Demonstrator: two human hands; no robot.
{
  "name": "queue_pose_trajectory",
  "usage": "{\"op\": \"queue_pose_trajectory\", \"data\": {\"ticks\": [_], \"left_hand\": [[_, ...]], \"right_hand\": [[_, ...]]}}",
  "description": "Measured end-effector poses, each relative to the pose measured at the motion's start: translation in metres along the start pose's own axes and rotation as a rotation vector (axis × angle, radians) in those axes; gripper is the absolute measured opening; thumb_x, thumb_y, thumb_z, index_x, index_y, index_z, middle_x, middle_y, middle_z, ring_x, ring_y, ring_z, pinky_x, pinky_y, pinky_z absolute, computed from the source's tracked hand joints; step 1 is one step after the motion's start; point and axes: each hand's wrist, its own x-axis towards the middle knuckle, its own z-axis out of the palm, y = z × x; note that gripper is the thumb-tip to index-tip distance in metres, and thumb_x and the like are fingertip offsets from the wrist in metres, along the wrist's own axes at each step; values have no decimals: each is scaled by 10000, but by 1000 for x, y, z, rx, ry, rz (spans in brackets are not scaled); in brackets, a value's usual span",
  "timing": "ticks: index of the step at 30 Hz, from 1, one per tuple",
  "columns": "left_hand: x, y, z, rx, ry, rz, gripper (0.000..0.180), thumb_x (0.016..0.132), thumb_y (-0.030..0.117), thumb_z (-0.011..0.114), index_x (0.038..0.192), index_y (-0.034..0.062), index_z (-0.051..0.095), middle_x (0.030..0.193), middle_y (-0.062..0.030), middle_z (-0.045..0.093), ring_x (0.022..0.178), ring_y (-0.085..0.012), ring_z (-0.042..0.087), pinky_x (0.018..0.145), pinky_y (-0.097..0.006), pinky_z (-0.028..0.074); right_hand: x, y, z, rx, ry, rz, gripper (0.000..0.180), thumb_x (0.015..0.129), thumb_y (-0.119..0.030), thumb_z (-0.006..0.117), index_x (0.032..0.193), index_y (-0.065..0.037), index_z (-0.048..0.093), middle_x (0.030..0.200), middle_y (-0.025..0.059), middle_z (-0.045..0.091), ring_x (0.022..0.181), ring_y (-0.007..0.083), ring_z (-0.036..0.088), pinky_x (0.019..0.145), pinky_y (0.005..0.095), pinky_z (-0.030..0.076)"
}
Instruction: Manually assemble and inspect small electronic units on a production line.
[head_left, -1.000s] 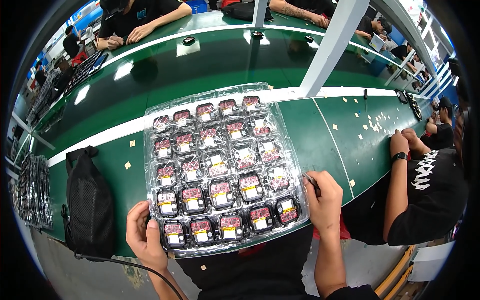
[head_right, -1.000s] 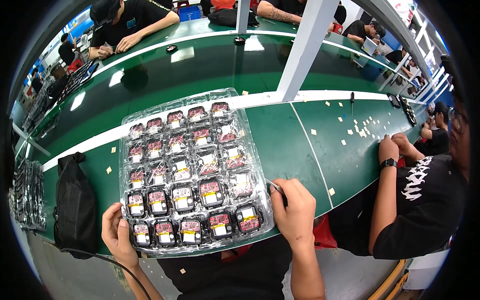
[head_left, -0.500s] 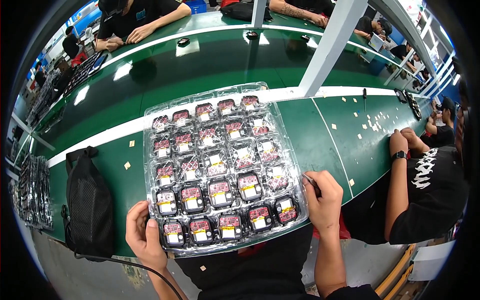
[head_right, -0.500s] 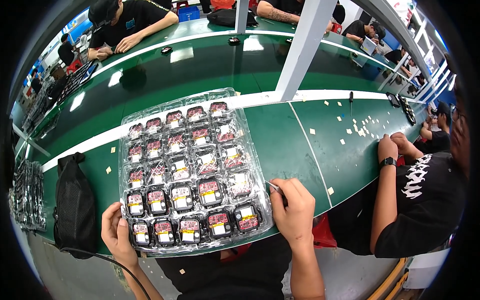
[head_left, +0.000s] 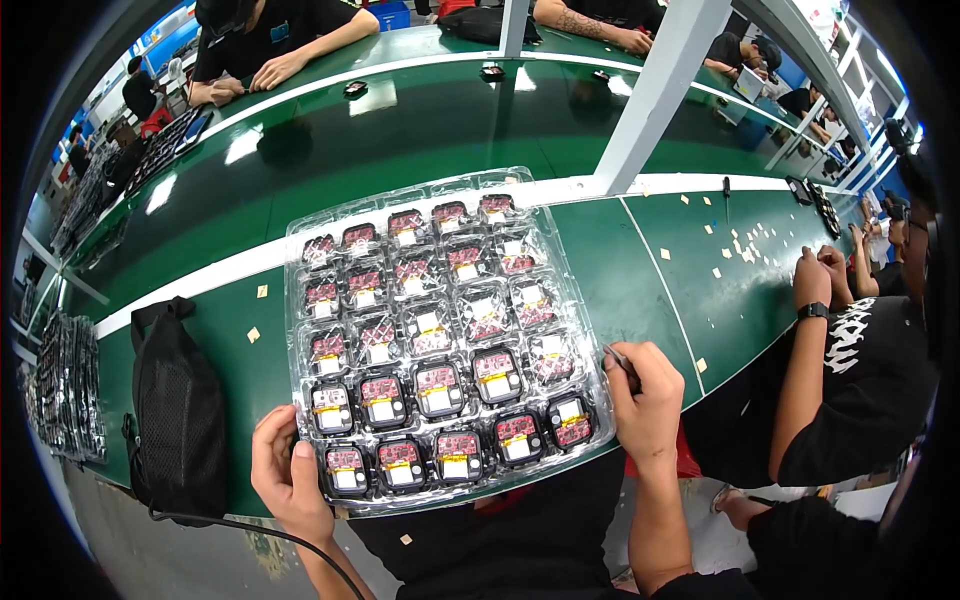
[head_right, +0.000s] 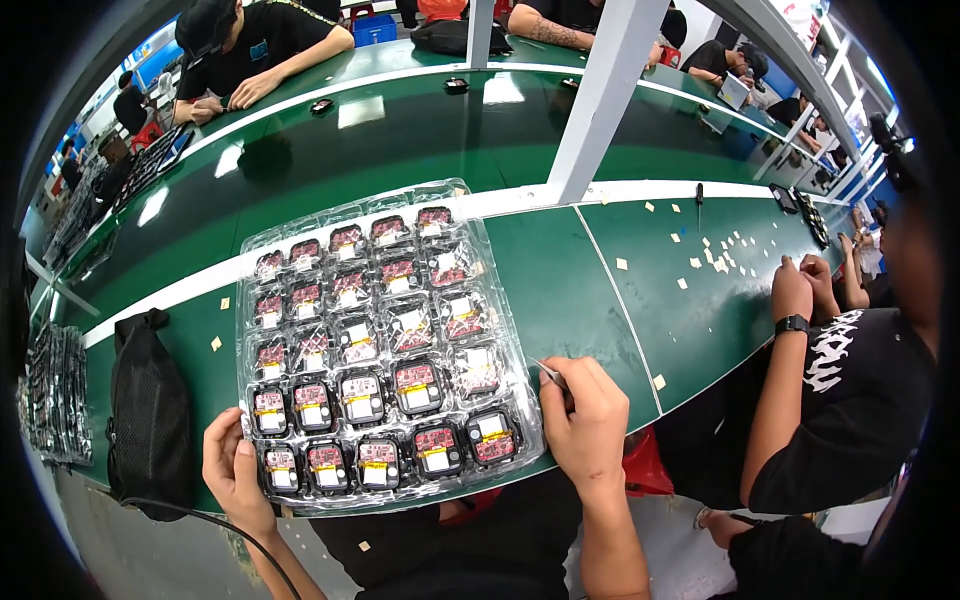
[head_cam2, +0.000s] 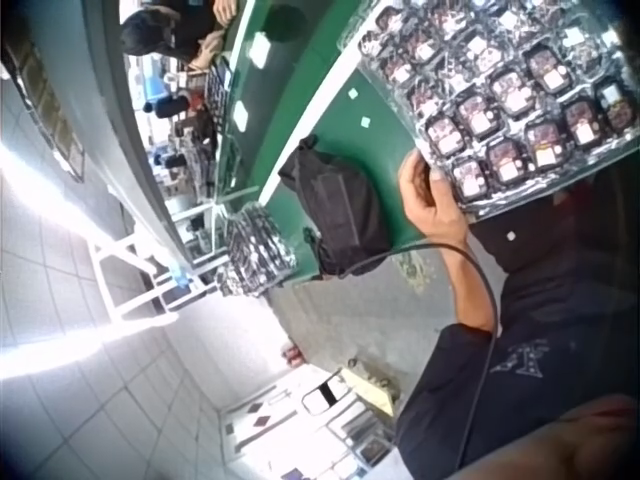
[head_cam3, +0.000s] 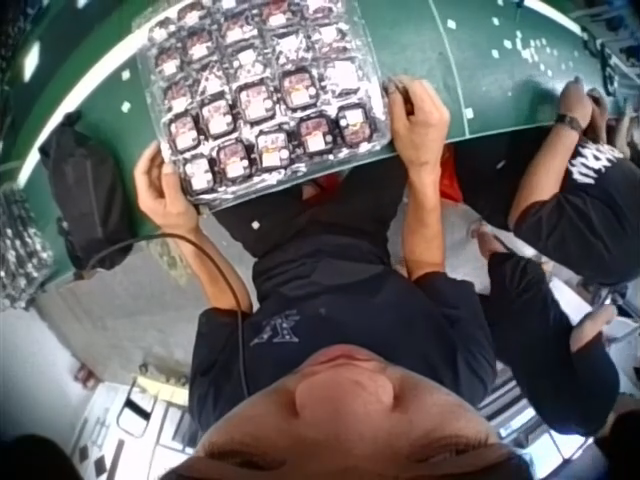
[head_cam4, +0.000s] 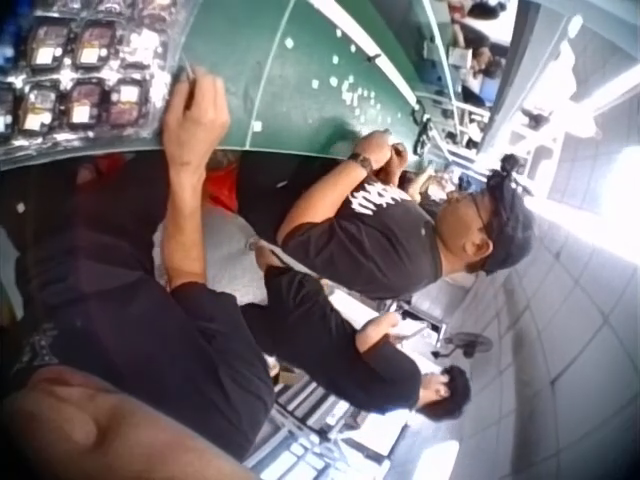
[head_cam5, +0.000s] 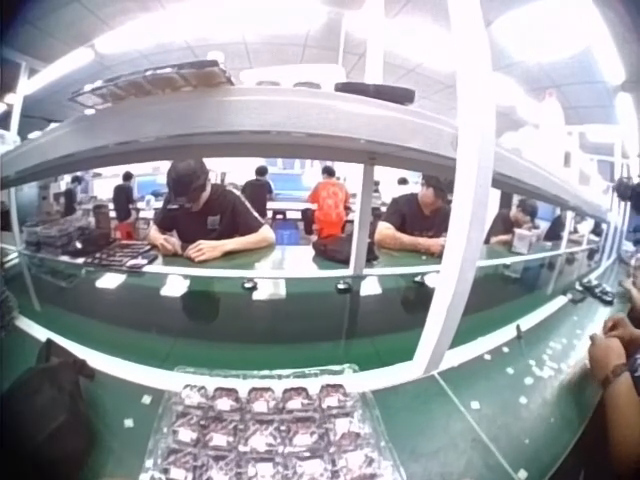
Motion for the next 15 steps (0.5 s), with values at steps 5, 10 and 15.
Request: {"op": "queue_pose_trajectory", "data": {"ticks": [5,10,15], "left_hand": [[-1,0,-1,26,11,-7,365,959,45,555,1289,-112,564,1299,-183,603,1163,-230,628,1066,-352,458],[-1,0,-1,28,9,-5,366,963,50,554,1292,-110,564,1302,-184,603,1164,-229,631,1065,-351,459],[0,-2,-1,4,0,-10,367,976,75,563,1296,-106,564,1294,-185,602,1168,-230,623,1065,-352,457]], "right_hand": [[1,-5,-2,-16,-7,25,158,854,49,699,1001,-8,708,789,119,628,591,239,606,546,341,467],[1,-3,-1,-5,-27,33,208,837,47,705,1029,-28,738,809,117,643,619,245,620,568,343,479],[1,-3,-2,1,-26,38,240,835,48,707,1055,-36,752,816,115,649,622,245,621,571,339,481]]}}
